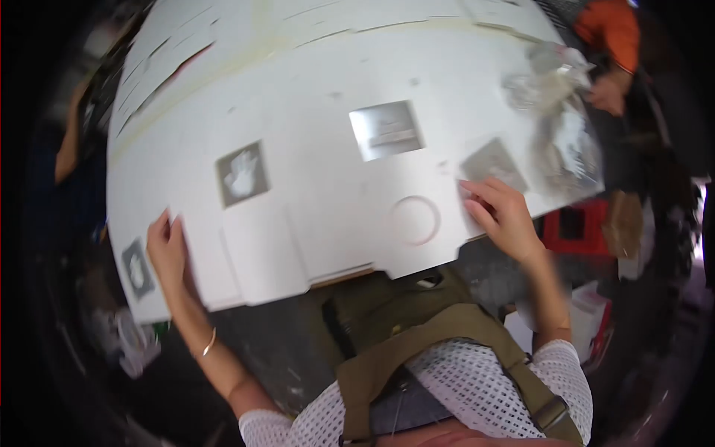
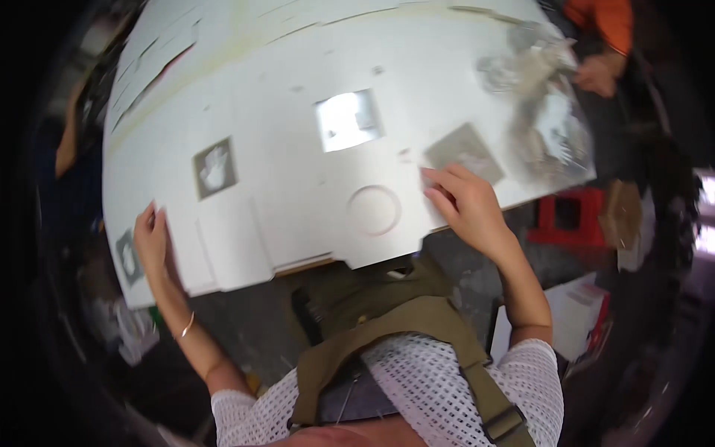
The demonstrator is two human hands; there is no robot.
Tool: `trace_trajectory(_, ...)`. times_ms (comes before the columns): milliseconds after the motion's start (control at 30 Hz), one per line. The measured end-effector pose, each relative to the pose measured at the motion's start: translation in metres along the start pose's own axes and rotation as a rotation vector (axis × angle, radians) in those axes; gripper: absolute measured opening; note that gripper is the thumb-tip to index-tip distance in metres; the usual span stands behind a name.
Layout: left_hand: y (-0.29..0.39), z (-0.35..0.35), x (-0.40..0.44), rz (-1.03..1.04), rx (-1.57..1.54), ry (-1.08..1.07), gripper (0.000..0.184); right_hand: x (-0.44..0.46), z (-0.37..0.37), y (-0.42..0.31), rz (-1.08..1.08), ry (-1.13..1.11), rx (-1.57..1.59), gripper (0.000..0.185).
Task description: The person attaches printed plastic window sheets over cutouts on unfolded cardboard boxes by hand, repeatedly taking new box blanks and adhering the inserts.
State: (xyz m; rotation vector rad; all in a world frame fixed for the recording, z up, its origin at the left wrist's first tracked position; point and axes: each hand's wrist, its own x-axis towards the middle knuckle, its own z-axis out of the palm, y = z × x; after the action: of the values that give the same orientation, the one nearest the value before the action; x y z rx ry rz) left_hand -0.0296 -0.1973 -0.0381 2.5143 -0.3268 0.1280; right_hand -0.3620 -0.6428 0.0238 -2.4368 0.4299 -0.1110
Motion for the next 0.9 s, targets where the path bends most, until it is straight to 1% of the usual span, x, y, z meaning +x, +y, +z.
trace_trajectory(33, -0.002, -0.001, 0.0, 0.01, 0.003, -0.029, 0.035, -0.001, -0.013, 0.008, 0.03, 0.036, -0.033, 0.032)
trace_trajectory(100, 0.002, 0.002, -0.002, 0.027, -0.004, -0.062, 0.036, 0.005, -0.031, 0.025, 0.228, 0.233, 0.138, 0.031)
trace_trajectory(133, 0.003, 0.003, -0.004, 0.034, 0.011, -0.012, 0.036, 0.007, -0.037, 0.039, 0.231, 0.246, 0.128, 0.031)
trace_trajectory(167, 0.004, 0.003, -0.004, 0.039, 0.032, 0.04, 0.037, 0.008, -0.043, 0.059, 0.248, 0.268, -0.063, 0.032)
trace_trajectory(200, 0.009, 0.001, -0.004, 0.045, 0.028, 0.043, 0.037, 0.01, -0.047, 0.066, 0.263, 0.286, -0.251, 0.034)
trace_trajectory(233, 0.014, 0.0, -0.005, 0.033, 0.025, 0.083, 0.036, 0.011, -0.048, 0.069, 0.354, 0.23, -0.306, 0.038)
trace_trajectory(300, 0.017, -0.003, -0.008, 0.013, 0.025, 0.122, 0.036, 0.012, -0.044, 0.063, 0.344, 0.24, -0.37, 0.038)
trace_trajectory(333, 0.015, -0.006, -0.007, 0.057, 0.04, 0.132, 0.035, 0.012, -0.042, 0.06, 0.339, 0.25, -0.432, 0.039)
trace_trajectory(367, 0.02, -0.009, -0.007, 0.104, 0.055, 0.141, 0.034, 0.015, -0.044, 0.058, 0.342, 0.248, -0.43, 0.039)
trace_trajectory(433, 0.032, -0.015, -0.009, 0.109, 0.063, 0.138, 0.033, 0.021, -0.048, 0.058, 0.443, 0.107, -0.405, 0.04)
trace_trajectory(600, 0.07, -0.028, -0.012, 0.147, 0.01, 0.124, 0.03, 0.021, -0.051, 0.069, 0.448, 0.117, -0.305, 0.04)
trace_trajectory(667, 0.089, -0.031, -0.014, 0.133, -0.029, 0.104, 0.028, 0.018, -0.047, 0.069, 0.466, 0.119, -0.256, 0.041)
trace_trajectory(733, 0.104, -0.03, -0.014, 0.167, -0.063, 0.079, 0.028, 0.015, -0.041, 0.064, 0.305, 0.293, -0.284, 0.042)
trace_trajectory(767, 0.112, -0.028, -0.015, 0.192, -0.102, 0.061, 0.027, 0.015, -0.041, 0.062, 0.315, 0.296, -0.28, 0.042)
trace_trajectory(833, 0.131, -0.022, -0.018, 0.23, -0.107, 0.039, 0.027, 0.014, -0.043, 0.061, 0.363, 0.154, -0.332, 0.044)
trace_trajectory(900, 0.148, -0.017, -0.02, 0.27, -0.114, 0.025, 0.027, 0.016, -0.045, 0.062, 0.384, 0.144, -0.308, 0.041)
